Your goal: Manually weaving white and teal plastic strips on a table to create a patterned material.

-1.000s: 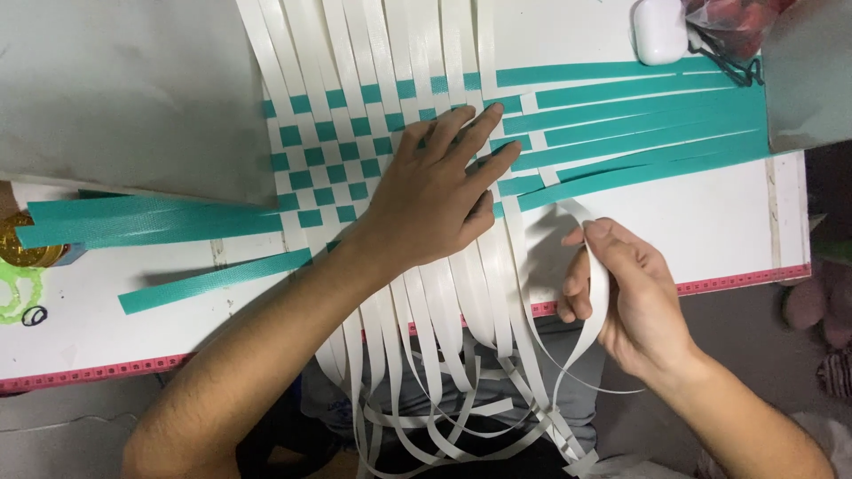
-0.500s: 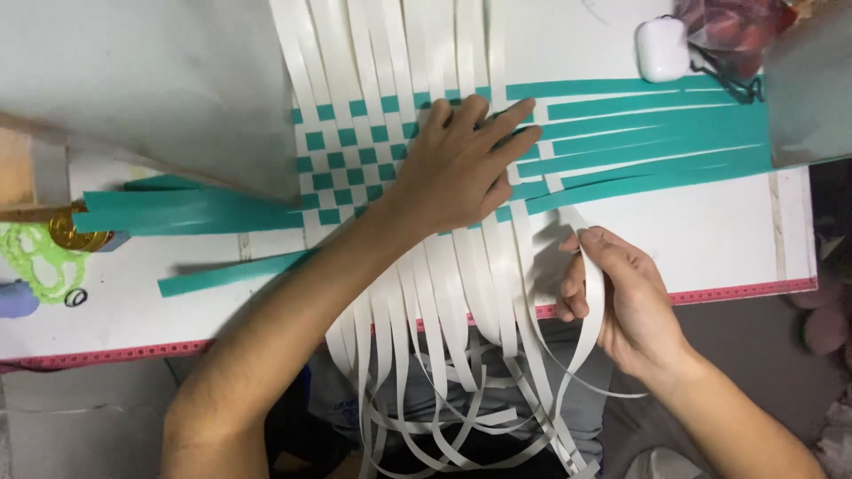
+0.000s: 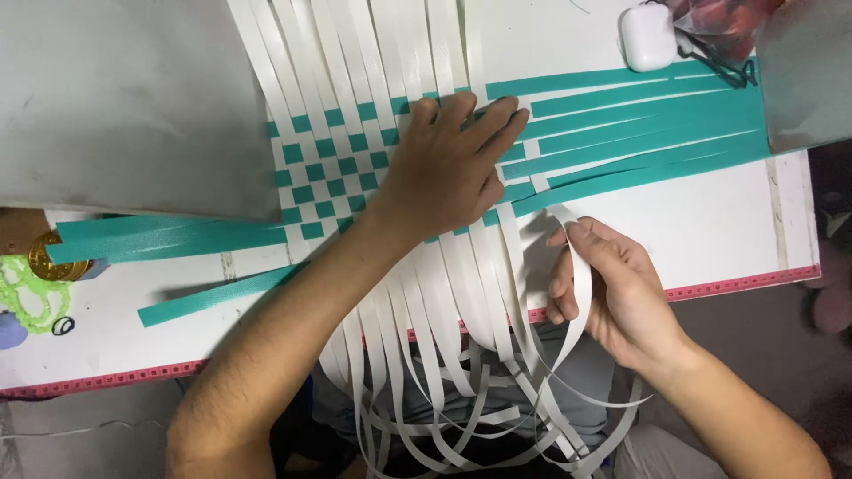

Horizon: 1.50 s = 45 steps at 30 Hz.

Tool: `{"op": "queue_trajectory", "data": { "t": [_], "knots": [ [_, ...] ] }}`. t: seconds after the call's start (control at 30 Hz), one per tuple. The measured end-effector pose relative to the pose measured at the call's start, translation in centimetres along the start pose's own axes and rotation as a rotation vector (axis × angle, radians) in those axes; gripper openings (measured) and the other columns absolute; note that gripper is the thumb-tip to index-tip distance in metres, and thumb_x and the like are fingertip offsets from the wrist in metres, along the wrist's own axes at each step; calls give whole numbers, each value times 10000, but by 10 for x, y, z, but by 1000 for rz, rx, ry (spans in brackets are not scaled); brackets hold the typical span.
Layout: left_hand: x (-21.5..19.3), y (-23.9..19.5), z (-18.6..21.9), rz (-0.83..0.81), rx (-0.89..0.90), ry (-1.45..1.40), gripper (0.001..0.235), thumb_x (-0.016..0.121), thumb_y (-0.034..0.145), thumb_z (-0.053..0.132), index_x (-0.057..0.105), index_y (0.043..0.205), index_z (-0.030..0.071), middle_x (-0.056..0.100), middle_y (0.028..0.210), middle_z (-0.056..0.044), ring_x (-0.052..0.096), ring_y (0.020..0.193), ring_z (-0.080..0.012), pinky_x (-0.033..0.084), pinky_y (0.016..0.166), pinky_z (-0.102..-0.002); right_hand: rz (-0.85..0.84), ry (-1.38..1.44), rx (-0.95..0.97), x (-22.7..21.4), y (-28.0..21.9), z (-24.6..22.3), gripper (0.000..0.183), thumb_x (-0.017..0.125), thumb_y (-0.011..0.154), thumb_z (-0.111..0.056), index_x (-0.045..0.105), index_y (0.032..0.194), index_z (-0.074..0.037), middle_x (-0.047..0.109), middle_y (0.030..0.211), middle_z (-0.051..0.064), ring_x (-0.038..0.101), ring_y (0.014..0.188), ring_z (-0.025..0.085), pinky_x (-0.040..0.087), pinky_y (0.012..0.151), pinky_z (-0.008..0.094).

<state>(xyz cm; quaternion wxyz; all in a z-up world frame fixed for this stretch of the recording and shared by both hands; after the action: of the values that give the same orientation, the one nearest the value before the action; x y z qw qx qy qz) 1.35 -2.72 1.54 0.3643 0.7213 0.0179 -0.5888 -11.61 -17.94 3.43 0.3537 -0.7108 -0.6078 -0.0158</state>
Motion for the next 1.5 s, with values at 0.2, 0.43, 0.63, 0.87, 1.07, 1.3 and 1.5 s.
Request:
{"op": "queue_trajectory", "data": {
  "t": [0.2, 0.43, 0.63, 0.87, 1.07, 1.3, 1.5],
  "knots": [
    [9, -2, 0, 21, -21, -22, 549, 657, 771, 261, 525, 1273, 82, 485, 1286, -9, 476, 1082, -250, 374, 776, -401, -11, 9, 9, -1, 2, 3, 224, 466, 996, -154, 584, 967, 34, 569, 540, 121, 472, 360, 166, 481, 394, 320],
    [5, -4, -1, 5, -63, 56, 511, 616, 854, 289, 502, 1296, 59, 445, 1362, -59, 467, 1110, -252, 381, 815, -412, 54, -33, 111, -7, 11, 11, 218, 492, 985, -152, 585, 937, 39, 568, 535, 121, 477, 335, 171, 470, 365, 318],
    [9, -9, 0, -43, -76, -62, 469, 653, 908, 322, 550, 1337, 163, 300, 1477, -127, 391, 1296, -332, 398, 933, -541, -31, -106, 158, -2, 21, 6, 251, 487, 981, -152, 583, 975, 80, 581, 554, 152, 503, 359, 188, 506, 359, 292],
    [18, -15, -4, 4, -187, -35, 496, 637, 942, 294, 499, 1399, 162, 195, 1528, -152, 393, 1351, -389, 403, 995, -578, -37, -304, 276, -9, -16, 5, 411, 373, 989, -214, 611, 1063, 113, 671, 615, 222, 659, 529, 302, 611, 659, 454],
    [14, -13, -5, -25, -207, -34, 525, 644, 924, 308, 484, 1406, 175, 260, 1488, -154, 399, 1315, -382, 396, 1012, -569, 34, -491, 325, -44, -49, 32, 444, 382, 958, -225, 692, 968, 92, 753, 693, 249, 734, 626, 343, 618, 700, 446],
    [4, -12, -4, 55, -77, -57, 401, 637, 924, 273, 569, 1314, 210, 386, 1421, -138, 463, 1226, -353, 396, 935, -527, 66, -555, 291, -29, -37, 24, 399, 488, 939, -254, 690, 829, 72, 699, 531, 229, 611, 350, 281, 517, 374, 348],
    [1, -12, -3, 62, -109, -78, 363, 614, 918, 272, 604, 1268, 175, 508, 1344, -113, 463, 1226, -338, 385, 959, -538, 172, -468, 338, -12, -30, 17, 487, 485, 957, -259, 656, 767, 156, 672, 598, 300, 559, 390, 334, 500, 473, 402]
  ]
}}
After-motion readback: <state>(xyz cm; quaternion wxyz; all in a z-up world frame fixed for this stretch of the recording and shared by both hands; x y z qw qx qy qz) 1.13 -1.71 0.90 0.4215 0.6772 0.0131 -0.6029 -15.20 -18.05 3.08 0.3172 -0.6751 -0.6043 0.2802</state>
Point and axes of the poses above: each hand's wrist, its own y-axis towards the middle knuckle, its own x-axis out of the palm, z = x × y, the point moved 3 cm from there along y, towards the middle knuckle
